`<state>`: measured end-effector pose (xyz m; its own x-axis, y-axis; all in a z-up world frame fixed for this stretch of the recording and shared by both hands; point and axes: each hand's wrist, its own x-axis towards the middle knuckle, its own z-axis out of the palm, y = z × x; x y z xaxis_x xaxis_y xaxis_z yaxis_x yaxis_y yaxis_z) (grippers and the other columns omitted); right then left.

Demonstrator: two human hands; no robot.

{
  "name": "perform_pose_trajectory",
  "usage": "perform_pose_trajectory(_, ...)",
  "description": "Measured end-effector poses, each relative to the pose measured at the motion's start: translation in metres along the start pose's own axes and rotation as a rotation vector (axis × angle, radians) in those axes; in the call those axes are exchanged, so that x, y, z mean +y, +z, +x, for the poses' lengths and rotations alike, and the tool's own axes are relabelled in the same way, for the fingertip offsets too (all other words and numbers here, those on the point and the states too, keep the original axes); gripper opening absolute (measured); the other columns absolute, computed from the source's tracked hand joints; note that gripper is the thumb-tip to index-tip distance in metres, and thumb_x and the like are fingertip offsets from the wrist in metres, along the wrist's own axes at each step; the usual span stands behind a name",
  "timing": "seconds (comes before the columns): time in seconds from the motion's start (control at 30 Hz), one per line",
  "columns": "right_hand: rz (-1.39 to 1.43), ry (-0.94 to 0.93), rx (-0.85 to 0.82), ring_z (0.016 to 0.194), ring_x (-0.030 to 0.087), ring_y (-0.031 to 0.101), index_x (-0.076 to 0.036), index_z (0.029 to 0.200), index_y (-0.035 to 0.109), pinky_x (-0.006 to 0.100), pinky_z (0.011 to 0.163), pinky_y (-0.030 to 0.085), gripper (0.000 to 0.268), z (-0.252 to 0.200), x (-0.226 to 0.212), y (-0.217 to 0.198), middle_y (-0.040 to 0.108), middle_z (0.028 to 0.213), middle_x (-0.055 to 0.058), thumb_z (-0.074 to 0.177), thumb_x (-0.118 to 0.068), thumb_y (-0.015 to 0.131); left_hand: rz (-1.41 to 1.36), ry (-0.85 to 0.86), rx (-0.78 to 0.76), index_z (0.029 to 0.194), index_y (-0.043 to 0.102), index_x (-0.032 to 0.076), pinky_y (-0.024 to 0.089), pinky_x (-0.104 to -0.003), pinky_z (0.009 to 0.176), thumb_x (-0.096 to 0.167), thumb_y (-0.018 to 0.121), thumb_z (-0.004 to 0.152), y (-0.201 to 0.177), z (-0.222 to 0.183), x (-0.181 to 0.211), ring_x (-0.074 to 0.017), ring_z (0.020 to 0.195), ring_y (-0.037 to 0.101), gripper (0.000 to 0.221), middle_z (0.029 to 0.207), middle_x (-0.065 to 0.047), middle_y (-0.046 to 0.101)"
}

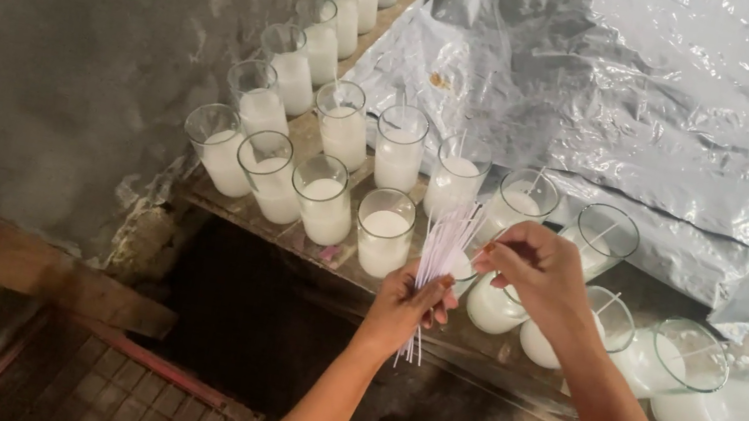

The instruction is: The person is seen placing individual candle wicks into a large number of glass jars that have been pre-filled with white wax, working through rows of jars systematically.

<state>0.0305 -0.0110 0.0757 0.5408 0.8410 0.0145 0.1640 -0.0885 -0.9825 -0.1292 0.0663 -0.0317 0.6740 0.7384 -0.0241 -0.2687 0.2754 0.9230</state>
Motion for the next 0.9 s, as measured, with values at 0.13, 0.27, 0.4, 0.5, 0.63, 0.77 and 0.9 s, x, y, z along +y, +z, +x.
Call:
perform_pose_trajectory(0.13,0.032,-0.129,0.079,0.076,0.025,0.075,0.007,0.097,0.068,0.033,0.067,0.065,0.011,0.0,-0.027,-0.016,0.073,0.084,0.022,0.09,-0.001,0.07,0.043,-0.004,0.053,0.091,0.066,-0.004,0.05,-0.019,0.042,0.009,0.065,0.1,-0.012,-0.004,-0.005,-0.0149,0.052,0.066,0.016,0.069,-0.016,0.07)
perform_pose_trajectory(0.27,-0.007,-0.27,0.074,0.077,0.027,0.074,0.012,0.098,0.065,0.035,0.069,0.064,0.01,0.004,-0.021,-0.019,0.072,0.087,0.026,0.09,0.007,0.069,0.044,-0.012,0.146,0.087,0.064,0.0,0.042,-0.019,0.035,0.016,0.069,0.098,-0.029,-0.008,-0.008,-0.0114,0.041,0.057,0.02,0.058,-0.012,0.065)
perform_pose_trajectory(0.4,-0.304,-0.296,0.096,0.071,0.019,0.075,-0.009,0.094,0.075,0.028,0.064,0.061,0.01,0.016,0.015,0.003,0.076,0.079,0.01,0.087,-0.003,0.072,0.057,-0.045,0.228,0.092,0.066,0.001,0.049,-0.021,0.041,0.019,0.069,0.098,-0.04,-0.016,-0.005,-0.0152,0.052,0.068,0.02,0.075,-0.015,0.074)
perform_pose_trajectory(0.5,-0.439,-0.391,0.127,0.068,0.02,0.074,-0.015,0.092,0.075,0.031,0.063,0.06,0.011,0.027,0.054,0.013,0.076,0.076,0.006,0.085,-0.007,0.076,0.077,-0.045,0.25,0.091,0.067,0.002,0.05,-0.021,0.043,0.021,0.07,0.099,-0.044,-0.018,-0.007,-0.0161,0.054,0.069,0.021,0.078,-0.015,0.075)
perform_pose_trajectory(0.63,-0.485,-0.438,0.122,0.065,0.023,0.074,-0.012,0.092,0.072,0.033,0.062,0.06,0.007,0.023,0.057,0.017,0.075,0.075,0.008,0.088,-0.008,0.075,0.07,-0.063,0.278,0.088,0.07,0.002,0.051,-0.021,0.044,0.027,0.072,0.098,-0.05,-0.022,-0.006,-0.0147,0.055,0.07,0.027,0.078,-0.013,0.076)
perform_pose_trajectory(0.77,-0.473,-0.476,0.093,0.064,0.029,0.073,-0.012,0.092,0.07,0.037,0.057,0.056,0.004,0.022,0.054,0.015,0.075,0.075,0.009,0.09,-0.009,0.072,0.053,-0.012,0.29,0.08,0.07,0.002,0.049,-0.019,0.04,0.023,0.072,0.097,-0.053,-0.022,-0.008,-0.0144,0.05,0.069,0.027,0.072,-0.012,0.074)
perform_pose_trajectory(0.9,-0.47,-0.524,0.079,0.06,0.029,0.071,-0.013,0.091,0.069,0.037,0.056,0.055,0.005,0.023,0.054,0.018,0.075,0.073,0.009,0.089,-0.01,0.072,0.04,0.005,0.284,0.078,0.069,0.001,0.049,-0.02,0.039,0.022,0.072,0.097,-0.052,-0.022,-0.005,-0.0155,0.049,0.068,0.028,0.071,-0.013,0.074)
